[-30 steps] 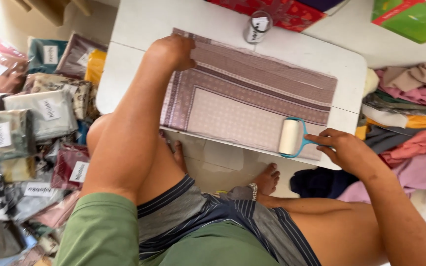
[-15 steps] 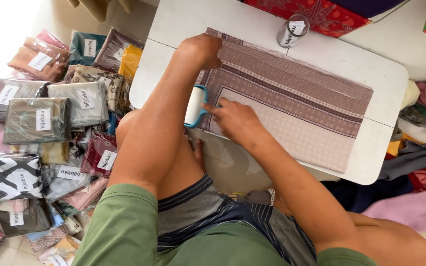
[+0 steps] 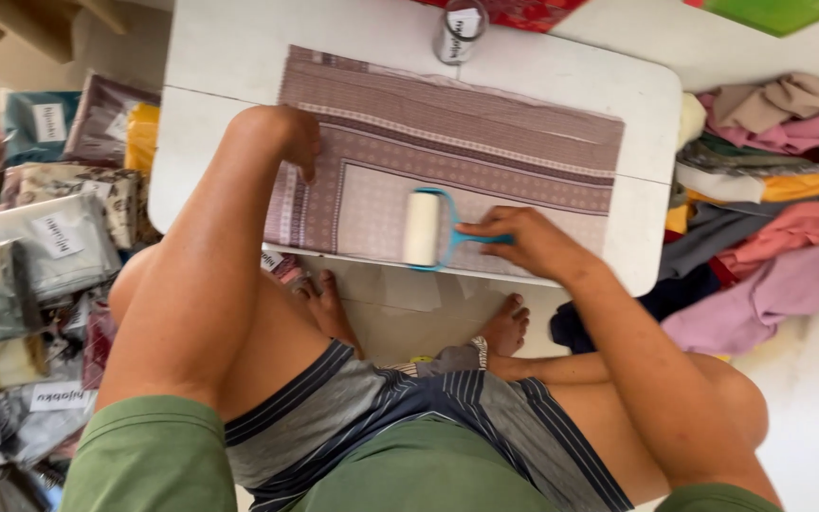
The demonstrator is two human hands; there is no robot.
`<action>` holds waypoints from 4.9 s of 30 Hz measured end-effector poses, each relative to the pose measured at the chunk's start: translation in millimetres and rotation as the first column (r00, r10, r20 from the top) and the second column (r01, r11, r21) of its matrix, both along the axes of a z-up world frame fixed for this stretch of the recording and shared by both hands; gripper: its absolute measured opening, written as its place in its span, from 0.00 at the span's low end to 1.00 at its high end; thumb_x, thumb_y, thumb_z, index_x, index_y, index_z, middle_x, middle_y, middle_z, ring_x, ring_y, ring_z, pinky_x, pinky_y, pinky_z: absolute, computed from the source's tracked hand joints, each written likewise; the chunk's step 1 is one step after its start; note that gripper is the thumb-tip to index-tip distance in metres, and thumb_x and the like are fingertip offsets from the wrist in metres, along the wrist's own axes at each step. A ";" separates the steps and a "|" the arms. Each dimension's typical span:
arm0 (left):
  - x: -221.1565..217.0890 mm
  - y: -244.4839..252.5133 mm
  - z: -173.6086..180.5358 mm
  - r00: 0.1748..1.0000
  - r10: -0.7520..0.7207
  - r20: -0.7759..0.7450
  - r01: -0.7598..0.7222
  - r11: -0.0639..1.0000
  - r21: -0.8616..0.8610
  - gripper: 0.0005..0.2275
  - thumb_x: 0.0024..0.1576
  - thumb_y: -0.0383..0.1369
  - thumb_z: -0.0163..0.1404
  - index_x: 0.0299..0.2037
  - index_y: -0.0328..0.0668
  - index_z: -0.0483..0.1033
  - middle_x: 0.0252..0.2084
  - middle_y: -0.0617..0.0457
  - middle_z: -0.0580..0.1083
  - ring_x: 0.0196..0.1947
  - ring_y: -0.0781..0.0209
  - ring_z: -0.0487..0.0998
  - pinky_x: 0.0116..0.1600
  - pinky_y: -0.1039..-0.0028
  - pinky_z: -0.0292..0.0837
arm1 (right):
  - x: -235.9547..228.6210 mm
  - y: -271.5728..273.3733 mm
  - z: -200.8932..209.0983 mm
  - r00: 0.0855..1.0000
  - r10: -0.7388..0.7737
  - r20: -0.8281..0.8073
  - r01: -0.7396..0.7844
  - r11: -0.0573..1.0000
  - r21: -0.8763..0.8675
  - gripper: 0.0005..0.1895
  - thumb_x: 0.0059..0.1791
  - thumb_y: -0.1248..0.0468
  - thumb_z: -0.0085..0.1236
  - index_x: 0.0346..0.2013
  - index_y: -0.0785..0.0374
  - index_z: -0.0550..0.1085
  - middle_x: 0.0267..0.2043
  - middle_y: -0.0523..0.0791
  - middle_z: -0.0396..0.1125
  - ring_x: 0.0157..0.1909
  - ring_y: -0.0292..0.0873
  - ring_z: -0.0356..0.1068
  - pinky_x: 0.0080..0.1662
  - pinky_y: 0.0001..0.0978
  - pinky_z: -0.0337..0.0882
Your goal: Folding a patterned scarf on a table and using a lint roller to remove lint and debris.
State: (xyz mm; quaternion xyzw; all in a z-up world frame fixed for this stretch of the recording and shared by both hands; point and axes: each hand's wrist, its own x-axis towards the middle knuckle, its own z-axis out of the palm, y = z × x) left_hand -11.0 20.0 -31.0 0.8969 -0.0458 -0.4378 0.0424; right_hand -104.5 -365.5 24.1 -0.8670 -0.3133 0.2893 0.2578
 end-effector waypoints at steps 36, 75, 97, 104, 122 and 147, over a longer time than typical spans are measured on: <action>30.9 -3.5 -41.8 0.960 0.135 0.245 -0.108 0.987 -0.120 0.30 0.52 0.50 0.58 0.66 0.52 0.74 0.59 0.34 0.72 0.60 0.35 0.75 0.57 0.44 0.73 | 100.7 -140.6 -30.5 0.799 -0.323 0.507 0.563 0.699 -0.441 0.25 0.54 0.62 0.50 0.67 0.60 0.70 0.44 0.64 0.73 0.46 0.72 0.74 0.44 0.66 0.76; 30.5 6.7 -98.6 0.850 0.180 0.495 -0.161 0.984 -0.081 0.19 0.45 0.43 0.60 0.47 0.50 0.85 0.52 0.49 0.76 0.47 0.48 0.81 0.45 0.50 0.78 | 102.9 9.2 -43.3 0.664 -0.311 0.680 0.591 0.775 -0.223 0.21 0.54 0.66 0.48 0.61 0.67 0.73 0.39 0.61 0.71 0.40 0.68 0.76 0.37 0.58 0.79; 29.3 16.3 -84.2 0.816 0.275 0.509 -0.231 0.961 -0.150 0.19 0.48 0.40 0.57 0.49 0.43 0.83 0.55 0.48 0.75 0.49 0.48 0.81 0.46 0.53 0.78 | 98.5 101.2 -50.4 0.652 -0.395 0.648 0.549 0.835 -0.043 0.22 0.53 0.64 0.49 0.59 0.72 0.73 0.39 0.61 0.71 0.40 0.71 0.75 0.38 0.60 0.77; 39.7 23.9 -114.0 0.759 0.302 0.577 -0.258 0.953 -0.159 0.18 0.48 0.38 0.59 0.47 0.42 0.83 0.51 0.47 0.77 0.45 0.48 0.82 0.42 0.52 0.79 | 18.9 149.4 2.3 0.711 -0.382 0.590 0.494 0.869 -0.033 0.24 0.51 0.63 0.52 0.60 0.71 0.73 0.39 0.65 0.70 0.43 0.74 0.72 0.43 0.66 0.72; 44.2 52.5 -50.1 0.795 0.362 0.487 -0.347 0.929 -0.125 0.15 0.52 0.29 0.53 0.49 0.35 0.82 0.48 0.41 0.79 0.47 0.41 0.81 0.45 0.48 0.76 | 52.9 230.3 5.0 0.785 -0.338 0.518 0.426 0.903 -0.056 0.23 0.53 0.62 0.48 0.61 0.69 0.73 0.44 0.61 0.72 0.45 0.64 0.76 0.44 0.55 0.78; 48.9 21.8 -9.9 0.900 0.196 0.390 -0.124 0.972 -0.201 0.26 0.59 0.37 0.52 0.69 0.41 0.68 0.64 0.31 0.69 0.64 0.33 0.73 0.64 0.47 0.71 | 57.3 -50.1 169.7 0.317 -0.515 0.796 0.361 0.842 0.401 0.20 0.57 0.63 0.51 0.63 0.66 0.73 0.53 0.61 0.71 0.54 0.66 0.69 0.55 0.54 0.68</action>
